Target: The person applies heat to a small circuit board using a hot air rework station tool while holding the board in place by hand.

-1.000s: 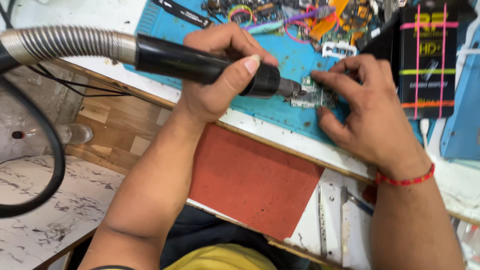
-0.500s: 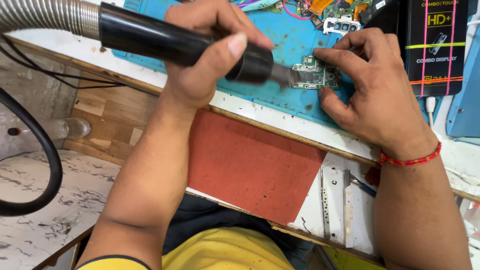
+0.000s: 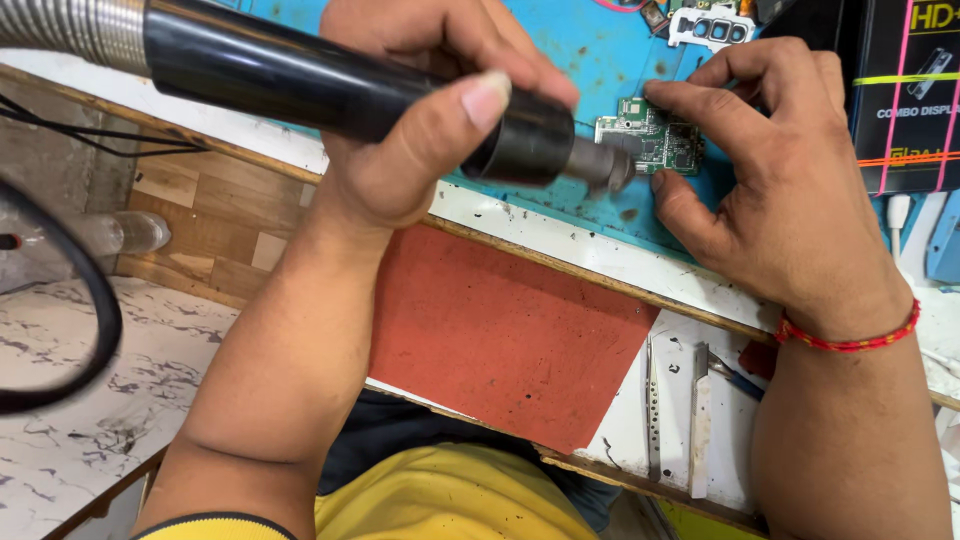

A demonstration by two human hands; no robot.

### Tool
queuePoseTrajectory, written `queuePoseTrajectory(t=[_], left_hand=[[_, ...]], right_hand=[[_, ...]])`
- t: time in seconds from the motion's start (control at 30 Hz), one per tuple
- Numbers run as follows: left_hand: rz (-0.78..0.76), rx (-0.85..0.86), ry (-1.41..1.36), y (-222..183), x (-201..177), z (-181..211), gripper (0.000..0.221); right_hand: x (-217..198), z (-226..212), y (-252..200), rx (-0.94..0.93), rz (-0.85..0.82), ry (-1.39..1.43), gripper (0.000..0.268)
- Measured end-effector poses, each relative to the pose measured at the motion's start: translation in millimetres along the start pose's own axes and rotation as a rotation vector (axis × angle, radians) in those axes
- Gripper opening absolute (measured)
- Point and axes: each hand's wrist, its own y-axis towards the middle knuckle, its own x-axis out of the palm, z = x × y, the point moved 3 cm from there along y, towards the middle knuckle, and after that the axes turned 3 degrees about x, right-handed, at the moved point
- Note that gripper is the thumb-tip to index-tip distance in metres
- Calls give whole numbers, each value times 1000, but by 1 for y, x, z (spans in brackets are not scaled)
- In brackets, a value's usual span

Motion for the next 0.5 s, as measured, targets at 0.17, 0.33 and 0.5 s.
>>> queuePoseTrajectory(t=[0.17, 0.33, 0.5], left_hand=[[18, -14, -1, 2, -3, 1, 34], [58, -8, 104, 3, 0, -2, 34], [24, 8, 16, 1, 1, 3, 35]], right_hand=[[0, 0, 0, 23, 2, 44, 48], [-2, -2, 2, 19, -2, 12, 49], [-3, -4, 5, 53, -7, 69, 49]])
